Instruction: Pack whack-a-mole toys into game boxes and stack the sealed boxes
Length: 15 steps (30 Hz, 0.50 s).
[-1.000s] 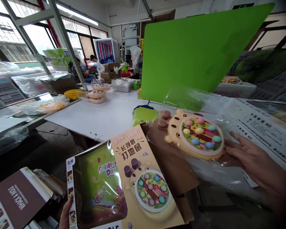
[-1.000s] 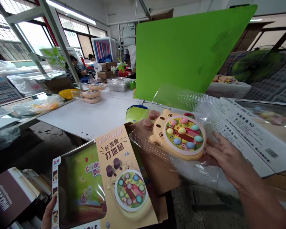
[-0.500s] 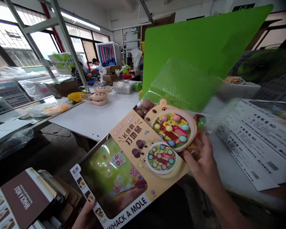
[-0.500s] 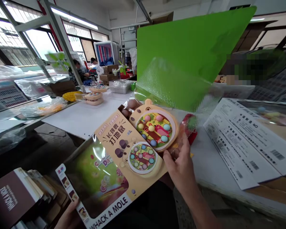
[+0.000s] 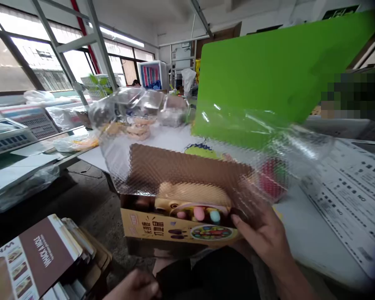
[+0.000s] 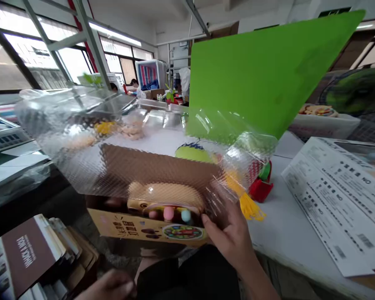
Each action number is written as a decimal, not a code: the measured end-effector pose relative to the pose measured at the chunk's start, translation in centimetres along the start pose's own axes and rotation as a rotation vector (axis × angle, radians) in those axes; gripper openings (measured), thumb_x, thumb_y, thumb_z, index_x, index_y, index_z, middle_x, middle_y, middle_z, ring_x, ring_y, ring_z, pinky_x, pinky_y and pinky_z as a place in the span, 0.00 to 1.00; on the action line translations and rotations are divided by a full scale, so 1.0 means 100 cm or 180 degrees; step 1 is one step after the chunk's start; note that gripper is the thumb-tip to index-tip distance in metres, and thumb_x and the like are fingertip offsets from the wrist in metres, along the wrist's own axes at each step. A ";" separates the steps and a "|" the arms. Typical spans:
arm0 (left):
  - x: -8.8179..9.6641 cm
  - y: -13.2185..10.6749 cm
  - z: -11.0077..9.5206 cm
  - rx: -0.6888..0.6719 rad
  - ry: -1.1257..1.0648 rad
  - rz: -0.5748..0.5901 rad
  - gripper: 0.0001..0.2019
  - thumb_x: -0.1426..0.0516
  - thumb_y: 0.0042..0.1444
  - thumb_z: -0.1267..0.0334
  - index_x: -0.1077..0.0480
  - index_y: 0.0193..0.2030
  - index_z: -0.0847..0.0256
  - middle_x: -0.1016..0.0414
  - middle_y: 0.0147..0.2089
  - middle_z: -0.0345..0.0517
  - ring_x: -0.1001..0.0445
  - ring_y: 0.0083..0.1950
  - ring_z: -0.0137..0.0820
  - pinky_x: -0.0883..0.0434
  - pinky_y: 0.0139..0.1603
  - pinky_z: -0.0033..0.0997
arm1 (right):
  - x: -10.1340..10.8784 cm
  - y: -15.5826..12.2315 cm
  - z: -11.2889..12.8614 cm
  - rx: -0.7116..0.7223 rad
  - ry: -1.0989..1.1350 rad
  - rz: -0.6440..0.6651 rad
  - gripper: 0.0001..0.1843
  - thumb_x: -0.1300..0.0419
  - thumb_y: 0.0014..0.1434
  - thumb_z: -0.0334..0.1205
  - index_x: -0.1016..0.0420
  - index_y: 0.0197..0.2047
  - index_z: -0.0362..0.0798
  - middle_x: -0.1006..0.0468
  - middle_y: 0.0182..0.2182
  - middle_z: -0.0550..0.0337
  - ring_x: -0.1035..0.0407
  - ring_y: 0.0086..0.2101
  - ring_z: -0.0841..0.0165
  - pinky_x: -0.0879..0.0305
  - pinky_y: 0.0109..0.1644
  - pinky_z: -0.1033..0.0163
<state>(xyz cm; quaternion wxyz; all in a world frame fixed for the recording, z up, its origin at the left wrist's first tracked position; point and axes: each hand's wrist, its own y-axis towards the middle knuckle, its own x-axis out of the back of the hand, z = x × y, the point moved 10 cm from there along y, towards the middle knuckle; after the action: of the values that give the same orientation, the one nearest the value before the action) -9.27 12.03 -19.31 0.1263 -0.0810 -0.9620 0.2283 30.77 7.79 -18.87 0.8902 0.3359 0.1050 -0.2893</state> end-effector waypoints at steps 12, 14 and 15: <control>-0.003 -0.014 -0.214 -0.2738 0.0068 -0.0694 0.38 0.40 0.48 0.30 0.26 0.51 0.63 0.21 0.54 0.54 0.31 0.63 0.55 0.29 0.59 0.48 | -0.077 -0.012 -0.016 -0.0259 0.1331 0.0649 0.53 0.32 0.53 0.60 0.55 0.74 0.64 0.34 0.65 0.50 0.33 0.61 0.53 0.28 0.58 0.44; 0.002 -0.006 -0.205 -0.2682 0.0014 -0.0850 0.32 0.38 0.49 0.34 0.24 0.45 0.62 0.20 0.52 0.51 0.33 0.66 0.56 0.29 0.60 0.47 | -0.079 -0.019 -0.039 -0.0534 0.1066 0.0585 0.41 0.33 0.55 0.58 0.39 0.68 0.59 0.21 0.53 0.50 0.25 0.52 0.54 0.26 0.55 0.44; 0.007 -0.008 -0.201 -0.2676 -0.0026 -0.0938 0.31 0.36 0.46 0.34 0.24 0.44 0.61 0.20 0.52 0.50 0.35 0.67 0.57 0.29 0.60 0.46 | -0.073 -0.022 -0.046 -0.0644 0.0899 0.0483 0.34 0.34 0.56 0.58 0.31 0.63 0.57 0.19 0.49 0.50 0.24 0.50 0.54 0.25 0.55 0.44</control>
<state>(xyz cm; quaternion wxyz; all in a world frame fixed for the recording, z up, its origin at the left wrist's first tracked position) -4.36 19.90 -1.41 0.1097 0.0136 -0.9730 -0.2028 23.59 12.77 -20.76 0.9151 0.2888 0.2318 -0.1593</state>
